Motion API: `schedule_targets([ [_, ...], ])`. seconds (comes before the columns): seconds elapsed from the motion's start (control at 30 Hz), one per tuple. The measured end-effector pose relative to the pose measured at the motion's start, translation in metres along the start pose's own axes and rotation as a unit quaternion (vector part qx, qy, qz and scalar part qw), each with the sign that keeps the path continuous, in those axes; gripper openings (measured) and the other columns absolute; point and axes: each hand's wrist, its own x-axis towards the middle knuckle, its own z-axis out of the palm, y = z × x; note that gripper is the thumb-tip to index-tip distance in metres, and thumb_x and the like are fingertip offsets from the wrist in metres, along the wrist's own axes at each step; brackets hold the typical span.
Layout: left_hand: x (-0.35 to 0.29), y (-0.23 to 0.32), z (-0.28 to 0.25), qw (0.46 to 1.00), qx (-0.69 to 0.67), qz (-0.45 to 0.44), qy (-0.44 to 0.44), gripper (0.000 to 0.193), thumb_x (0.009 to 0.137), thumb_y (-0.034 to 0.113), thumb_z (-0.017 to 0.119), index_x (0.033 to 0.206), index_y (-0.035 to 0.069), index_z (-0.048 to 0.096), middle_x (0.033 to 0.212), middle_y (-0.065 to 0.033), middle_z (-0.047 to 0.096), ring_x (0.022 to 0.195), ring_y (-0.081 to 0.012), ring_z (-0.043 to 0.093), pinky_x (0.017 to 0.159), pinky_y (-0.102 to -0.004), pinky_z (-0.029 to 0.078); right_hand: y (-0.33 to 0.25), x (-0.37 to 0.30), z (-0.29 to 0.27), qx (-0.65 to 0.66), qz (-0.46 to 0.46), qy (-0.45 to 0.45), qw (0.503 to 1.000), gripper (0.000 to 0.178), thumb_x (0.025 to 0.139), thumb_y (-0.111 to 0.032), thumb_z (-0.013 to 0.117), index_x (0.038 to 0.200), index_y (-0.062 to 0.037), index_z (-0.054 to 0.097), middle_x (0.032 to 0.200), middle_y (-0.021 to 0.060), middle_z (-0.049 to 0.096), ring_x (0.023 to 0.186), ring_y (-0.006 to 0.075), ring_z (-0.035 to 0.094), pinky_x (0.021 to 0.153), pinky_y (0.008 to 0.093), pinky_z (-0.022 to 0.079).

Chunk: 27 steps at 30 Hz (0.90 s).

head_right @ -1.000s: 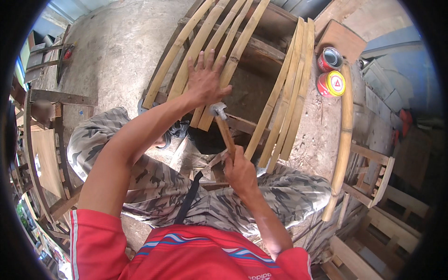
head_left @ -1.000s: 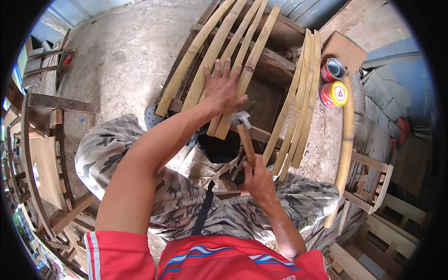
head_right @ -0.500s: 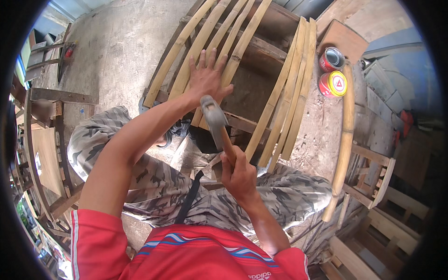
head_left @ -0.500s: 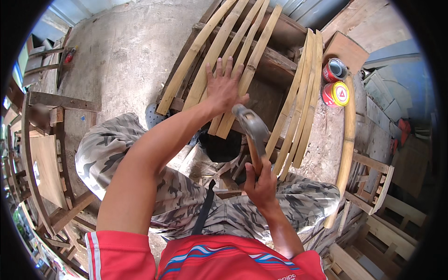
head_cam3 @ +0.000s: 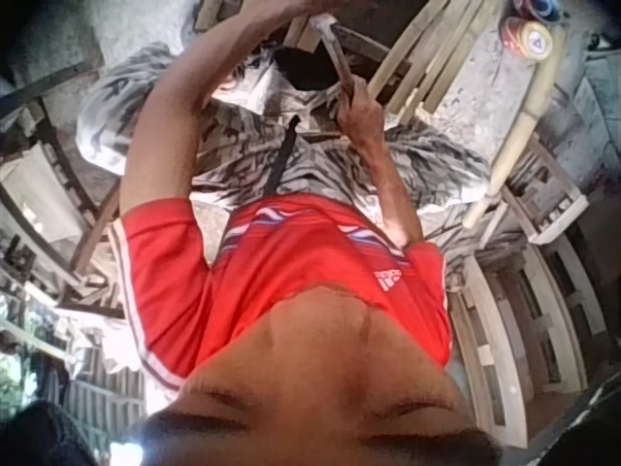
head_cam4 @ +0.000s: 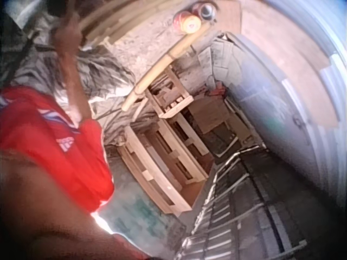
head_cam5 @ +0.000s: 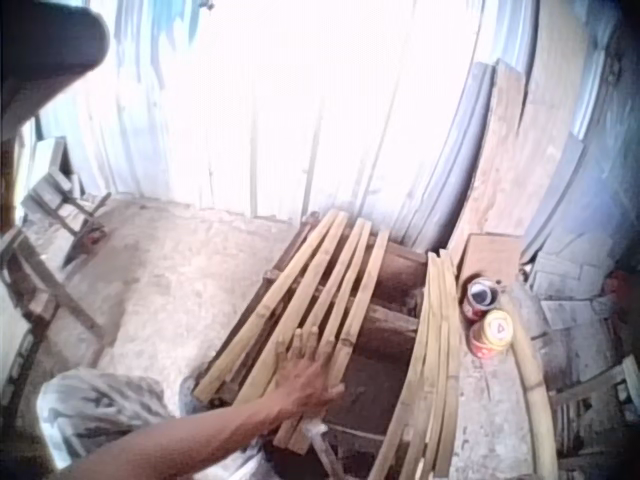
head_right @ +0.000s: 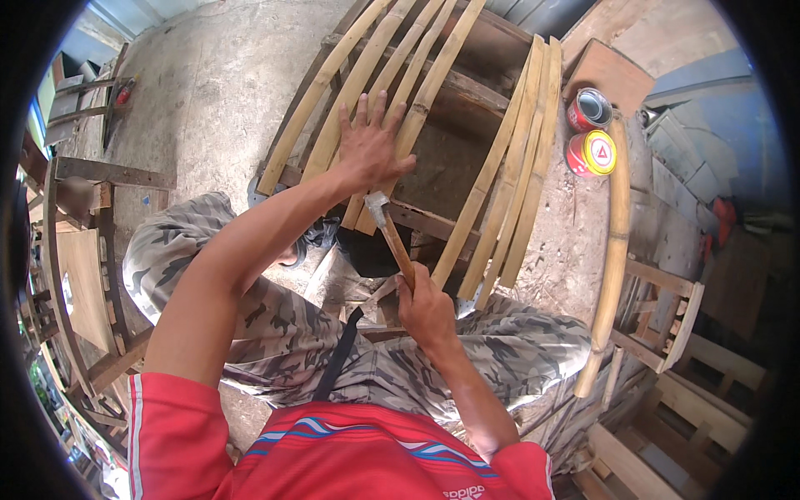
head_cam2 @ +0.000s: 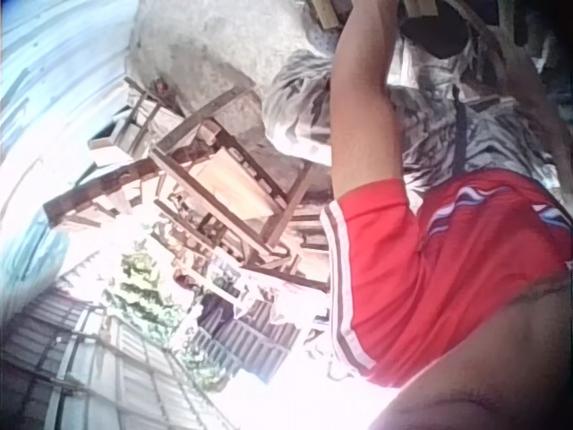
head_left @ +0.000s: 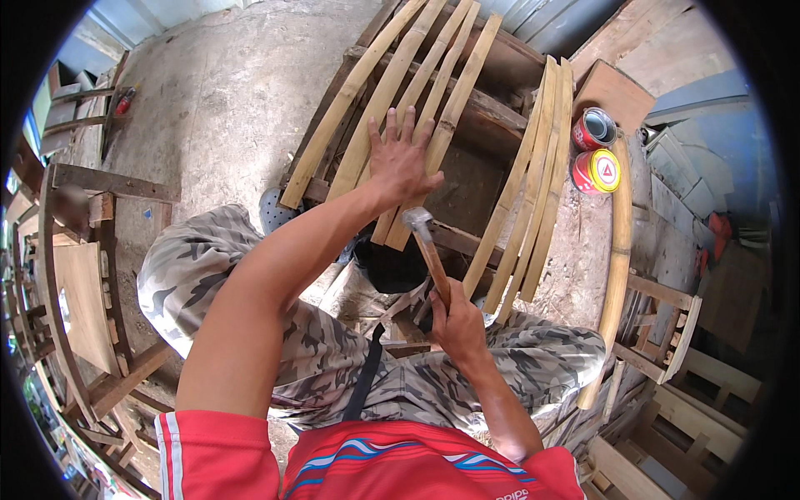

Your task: The person assembles a wooden frame by placing thin wooden slats across a base and securing them with a hammer. The person repeatedly positions slats and taps them into place, adjusting alignment as needed.

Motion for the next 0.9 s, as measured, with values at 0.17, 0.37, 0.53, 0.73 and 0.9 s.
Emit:
schedule_targets([
  [0.17,-0.003,-0.004,0.003,1.000,-0.007,0.011,0.025,0.101,0.080,0.062,0.066,0.161,0.017,0.027,0.168,-0.0204,0.017,0.154,-0.0473,0.009,0.119,-0.0691,0.000,-0.020,-0.001,-0.006,0.079,-0.053,0.079,0.992,0.026,0.102,-0.022,0.060,0.121,-0.0059,0.052,0.085,0.0234,0.069,0.074,0.0476,0.067,0.058,0.0542,0.053],
  [0.37,0.002,-0.006,0.002,1.000,-0.005,0.009,0.019,0.101,0.080,0.063,0.066,0.161,0.017,0.026,0.168,-0.0202,0.016,0.155,-0.0469,0.008,0.120,-0.0681,-0.001,-0.010,0.004,-0.006,0.013,0.035,0.003,0.999,0.025,0.102,-0.021,0.059,0.121,-0.0074,0.052,0.080,0.0232,0.068,0.073,0.0477,0.067,0.058,0.0539,0.053],
  [0.53,0.001,-0.003,0.003,1.000,-0.004,0.007,0.007,0.101,0.080,0.063,0.066,0.161,0.018,0.027,0.169,-0.0202,0.015,0.155,-0.0470,0.008,0.120,-0.0675,-0.001,-0.008,-0.003,0.000,0.058,0.008,0.053,0.997,0.024,0.102,-0.022,0.059,0.120,-0.0070,0.052,0.081,0.0241,0.068,0.073,0.0481,0.067,0.058,0.0542,0.051],
  [0.73,-0.002,-0.003,0.002,0.999,0.007,0.028,-0.013,0.099,0.082,0.063,0.065,0.163,0.024,0.024,0.169,-0.0199,0.017,0.154,-0.0487,0.005,0.117,-0.0726,-0.004,-0.013,-0.001,-0.005,0.062,-0.002,0.056,0.997,0.027,0.102,-0.022,0.061,0.122,-0.0051,0.055,0.082,0.0229,0.068,0.072,0.0450,0.069,0.059,0.0495,0.054],
  [0.9,-0.002,-0.005,0.003,0.999,0.007,0.042,-0.011,0.097,0.084,0.064,0.065,0.163,0.025,0.024,0.169,-0.0195,0.017,0.155,-0.0484,0.003,0.115,-0.0757,-0.005,-0.032,0.000,-0.021,0.103,-0.045,0.102,0.988,0.031,0.103,-0.024,0.061,0.124,-0.0014,0.055,0.078,0.0190,0.066,0.068,0.0372,0.071,0.060,0.0429,0.054],
])
